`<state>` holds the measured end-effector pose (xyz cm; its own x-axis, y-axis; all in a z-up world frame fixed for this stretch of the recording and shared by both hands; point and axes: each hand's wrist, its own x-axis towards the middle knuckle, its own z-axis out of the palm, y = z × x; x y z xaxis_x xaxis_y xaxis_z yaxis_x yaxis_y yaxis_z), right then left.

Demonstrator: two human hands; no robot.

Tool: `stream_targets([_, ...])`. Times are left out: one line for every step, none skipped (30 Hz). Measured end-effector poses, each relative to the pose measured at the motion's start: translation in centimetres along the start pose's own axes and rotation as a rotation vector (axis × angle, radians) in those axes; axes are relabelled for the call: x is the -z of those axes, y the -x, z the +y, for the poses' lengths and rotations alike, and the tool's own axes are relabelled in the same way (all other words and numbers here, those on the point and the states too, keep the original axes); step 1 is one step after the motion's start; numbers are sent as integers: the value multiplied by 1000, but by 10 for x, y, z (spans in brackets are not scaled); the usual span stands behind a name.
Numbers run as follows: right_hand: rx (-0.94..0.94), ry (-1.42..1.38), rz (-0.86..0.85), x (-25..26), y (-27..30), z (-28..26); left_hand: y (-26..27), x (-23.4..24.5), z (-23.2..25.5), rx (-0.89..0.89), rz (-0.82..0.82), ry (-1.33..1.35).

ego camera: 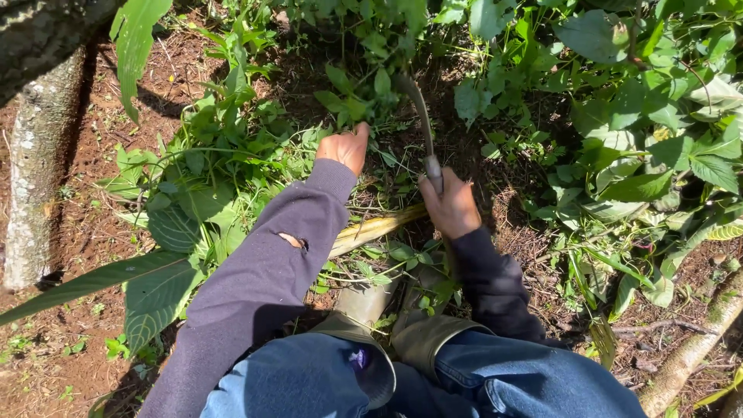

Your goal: The person uses a sickle to cut weeds and small plants at ground level in a garden. They gather the cut vegetation with their left hand and repeatedly swing the sickle to clear the area around tree trunks and other plants.

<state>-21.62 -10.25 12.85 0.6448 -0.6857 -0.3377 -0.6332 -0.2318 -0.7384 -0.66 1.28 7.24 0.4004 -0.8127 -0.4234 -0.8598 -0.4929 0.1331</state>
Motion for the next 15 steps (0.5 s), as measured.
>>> stream_targets([-44, -16, -41, -5, 12, 2, -3, -2, -5, 5, 7, 48])
stream_targets([-88, -33, -81, -11, 24, 3, -5, -4, -12, 9, 14, 97])
stream_targets([-87, -32, -95, -5, 25, 2, -6, 2, -9, 21, 8, 100])
stream_targets([-26, -51, 21, 1, 26, 2, -7, 8, -6, 119, 89, 198])
stream_targets([25, -68, 141, 8, 32, 3, -6, 12, 1, 210, 163, 296])
stream_targets([16, -65, 130, 9, 38, 7, 5, 11, 10, 215, 151, 300])
stream_targets([52, -108, 151, 12, 33, 10, 3, 17, 18, 146, 200, -23])
stream_targets([89, -151, 172, 15, 28, 13, 2, 23, 25, 78, 248, -346])
stream_targets([83, -152, 173, 18, 29, 19, 9, 41, 44, 74, 243, -347])
stream_targets([126, -147, 189, 20, 30, 25, 17, 58, 62, 77, 292, -349])
stream_targets([170, -141, 210, 22, 29, 30, 22, 76, 79, 77, 344, -351])
stream_targets([165, -140, 215, 23, 28, 26, 9, 78, 84, 71, 344, -351])
stream_targets([181, -143, 231, 24, 29, 22, -1, 79, 90, -84, 479, -271])
stream_targets([196, -145, 247, 25, 31, 18, -10, 79, 95, -238, 614, -188])
stream_targets([201, -143, 241, 32, 32, 2, -44, 49, 90, -337, 594, -154])
